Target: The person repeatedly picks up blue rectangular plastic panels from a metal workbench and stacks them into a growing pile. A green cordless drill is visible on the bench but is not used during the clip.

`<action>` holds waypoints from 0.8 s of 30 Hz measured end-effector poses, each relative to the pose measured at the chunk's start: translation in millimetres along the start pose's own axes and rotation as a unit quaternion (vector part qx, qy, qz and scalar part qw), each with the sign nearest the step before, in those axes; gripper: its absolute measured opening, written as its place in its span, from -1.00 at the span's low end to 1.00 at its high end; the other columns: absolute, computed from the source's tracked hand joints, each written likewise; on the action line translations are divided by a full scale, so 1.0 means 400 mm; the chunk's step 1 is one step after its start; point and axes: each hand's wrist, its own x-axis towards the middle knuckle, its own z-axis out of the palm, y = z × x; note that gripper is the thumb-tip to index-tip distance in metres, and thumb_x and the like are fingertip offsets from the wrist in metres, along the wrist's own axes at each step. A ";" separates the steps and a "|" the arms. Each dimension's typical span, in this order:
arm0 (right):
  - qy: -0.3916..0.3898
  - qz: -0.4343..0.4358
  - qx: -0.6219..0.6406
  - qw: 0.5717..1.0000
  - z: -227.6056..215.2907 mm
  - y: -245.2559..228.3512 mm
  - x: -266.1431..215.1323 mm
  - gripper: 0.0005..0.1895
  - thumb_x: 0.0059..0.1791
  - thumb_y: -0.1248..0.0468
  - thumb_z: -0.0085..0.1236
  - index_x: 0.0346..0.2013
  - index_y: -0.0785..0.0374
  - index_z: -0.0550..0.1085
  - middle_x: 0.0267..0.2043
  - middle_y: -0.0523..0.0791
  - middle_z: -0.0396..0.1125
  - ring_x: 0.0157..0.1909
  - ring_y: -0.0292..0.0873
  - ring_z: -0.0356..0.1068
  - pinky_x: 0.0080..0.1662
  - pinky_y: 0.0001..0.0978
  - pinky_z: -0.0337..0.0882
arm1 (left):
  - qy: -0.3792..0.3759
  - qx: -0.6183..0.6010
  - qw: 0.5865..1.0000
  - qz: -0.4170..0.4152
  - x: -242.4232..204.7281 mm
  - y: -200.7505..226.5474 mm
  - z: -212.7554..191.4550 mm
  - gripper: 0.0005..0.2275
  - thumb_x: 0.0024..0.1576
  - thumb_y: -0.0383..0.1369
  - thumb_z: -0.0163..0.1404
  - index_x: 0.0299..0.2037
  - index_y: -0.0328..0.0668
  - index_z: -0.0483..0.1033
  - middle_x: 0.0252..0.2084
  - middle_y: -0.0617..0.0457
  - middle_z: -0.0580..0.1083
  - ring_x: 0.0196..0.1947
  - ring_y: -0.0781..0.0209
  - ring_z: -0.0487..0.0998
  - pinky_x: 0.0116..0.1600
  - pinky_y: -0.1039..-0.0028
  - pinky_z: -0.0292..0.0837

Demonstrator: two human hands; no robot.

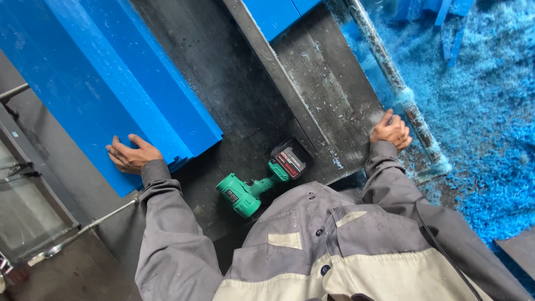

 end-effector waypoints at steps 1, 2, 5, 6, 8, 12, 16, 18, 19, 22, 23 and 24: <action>-0.001 -0.006 0.002 1.000 0.004 0.001 0.003 -0.48 0.21 -0.16 -0.05 -0.41 0.10 0.53 -0.43 -0.05 0.45 -0.29 0.11 0.45 -0.15 0.03 0.36 | 0.002 0.002 1.000 -0.005 0.001 0.001 0.000 -0.71 0.39 -0.19 -0.07 0.24 -0.05 0.30 0.31 -0.23 0.31 0.40 -0.33 0.12 0.37 -0.32 0.02; 0.000 -0.007 0.000 1.000 0.009 0.003 0.005 -0.48 0.22 -0.16 -0.05 -0.41 0.10 0.54 -0.43 -0.05 0.46 -0.29 0.11 0.46 -0.16 0.02 0.37 | 0.008 0.002 1.000 0.004 0.001 0.003 0.001 -0.70 0.39 -0.19 -0.07 0.25 -0.07 0.31 0.30 -0.24 0.33 0.39 -0.34 0.14 0.36 -0.31 0.04; -0.003 -0.007 -0.002 1.000 0.013 0.008 0.001 -0.48 0.22 -0.16 -0.06 -0.41 0.09 0.54 -0.44 -0.05 0.46 -0.29 0.10 0.46 -0.17 0.02 0.37 | 0.018 0.007 1.000 0.012 -0.001 -0.001 0.002 -0.70 0.38 -0.19 -0.05 0.24 -0.07 0.33 0.28 -0.25 0.35 0.38 -0.34 0.17 0.35 -0.31 0.07; -0.003 -0.002 -0.002 1.000 0.013 0.009 0.001 -0.47 0.22 -0.16 -0.08 -0.41 0.09 0.54 -0.44 -0.05 0.46 -0.30 0.10 0.46 -0.17 0.02 0.37 | 0.021 0.010 1.000 0.013 -0.002 0.000 0.003 -0.70 0.37 -0.19 -0.03 0.24 -0.07 0.34 0.28 -0.25 0.36 0.37 -0.34 0.18 0.34 -0.31 0.08; 0.002 0.000 -0.003 1.000 0.028 0.015 0.000 -0.48 0.21 -0.18 -0.07 -0.41 0.07 0.54 -0.44 -0.06 0.45 -0.30 0.09 0.46 -0.17 0.01 0.38 | 0.016 0.008 1.000 0.015 -0.002 -0.004 0.001 -0.69 0.38 -0.20 -0.03 0.25 -0.08 0.34 0.29 -0.26 0.35 0.38 -0.35 0.17 0.35 -0.31 0.07; 0.002 0.005 -0.001 1.000 0.023 0.010 0.000 -0.49 0.20 -0.16 -0.08 -0.42 0.08 0.53 -0.43 -0.04 0.45 -0.29 0.12 0.46 -0.15 0.03 0.38 | 0.000 -0.006 1.000 0.004 -0.006 0.019 -0.015 -0.70 0.40 -0.23 -0.06 0.26 -0.09 0.31 0.31 -0.26 0.32 0.40 -0.35 0.12 0.38 -0.32 0.00; -0.061 0.012 -0.014 0.998 0.025 0.021 0.002 -0.40 0.22 -0.16 -0.23 -0.39 0.15 0.56 -0.32 -0.03 0.49 -0.27 0.11 0.37 -0.09 0.06 0.23 | -0.050 0.087 0.994 -0.035 0.014 -0.009 0.009 -0.61 0.38 -0.11 -0.18 0.32 -0.10 0.36 0.43 -0.34 0.16 0.45 -0.29 0.08 0.44 -0.18 -0.04; -0.089 0.005 -0.028 0.996 0.017 0.016 0.007 -0.36 0.23 -0.17 -0.31 -0.37 0.17 0.56 -0.35 -0.03 0.45 -0.33 0.06 0.33 -0.15 -0.01 0.22 | -0.031 0.089 0.995 -0.023 0.018 -0.017 0.015 -0.63 0.38 -0.13 -0.15 0.30 -0.09 0.37 0.41 -0.32 0.21 0.43 -0.28 0.12 0.42 -0.18 0.00; -0.088 0.008 -0.030 0.996 0.017 0.016 0.009 -0.36 0.23 -0.17 -0.31 -0.37 0.17 0.56 -0.35 -0.03 0.45 -0.33 0.06 0.33 -0.15 -0.01 0.22 | -0.033 0.088 0.995 -0.021 0.019 -0.010 0.013 -0.63 0.38 -0.13 -0.15 0.30 -0.09 0.37 0.41 -0.32 0.21 0.43 -0.28 0.12 0.42 -0.18 0.00; -0.091 0.012 -0.019 0.996 0.018 0.016 0.008 -0.32 0.24 -0.19 -0.35 -0.36 0.16 0.58 -0.35 -0.04 0.45 -0.33 0.03 0.32 -0.13 -0.04 0.19 | -0.046 0.088 0.995 -0.026 0.019 -0.004 0.005 -0.66 0.39 -0.16 -0.14 0.29 -0.08 0.36 0.42 -0.34 0.20 0.43 -0.30 0.10 0.40 -0.20 0.01; -0.089 0.011 -0.017 0.996 0.019 0.015 0.008 -0.34 0.23 -0.18 -0.33 -0.36 0.16 0.58 -0.35 -0.04 0.45 -0.34 0.03 0.31 -0.14 -0.04 0.19 | -0.048 0.088 0.994 -0.035 0.020 -0.003 0.005 -0.65 0.39 -0.15 -0.15 0.30 -0.08 0.36 0.42 -0.33 0.19 0.44 -0.29 0.08 0.41 -0.20 -0.01; -0.087 0.010 -0.015 0.996 0.019 0.015 0.008 -0.35 0.23 -0.18 -0.31 -0.36 0.16 0.58 -0.35 -0.04 0.45 -0.35 0.03 0.31 -0.14 -0.04 0.18 | -0.050 0.087 0.994 -0.043 0.022 -0.002 0.005 -0.65 0.39 -0.14 -0.15 0.30 -0.07 0.36 0.43 -0.32 0.18 0.44 -0.28 0.07 0.43 -0.20 -0.02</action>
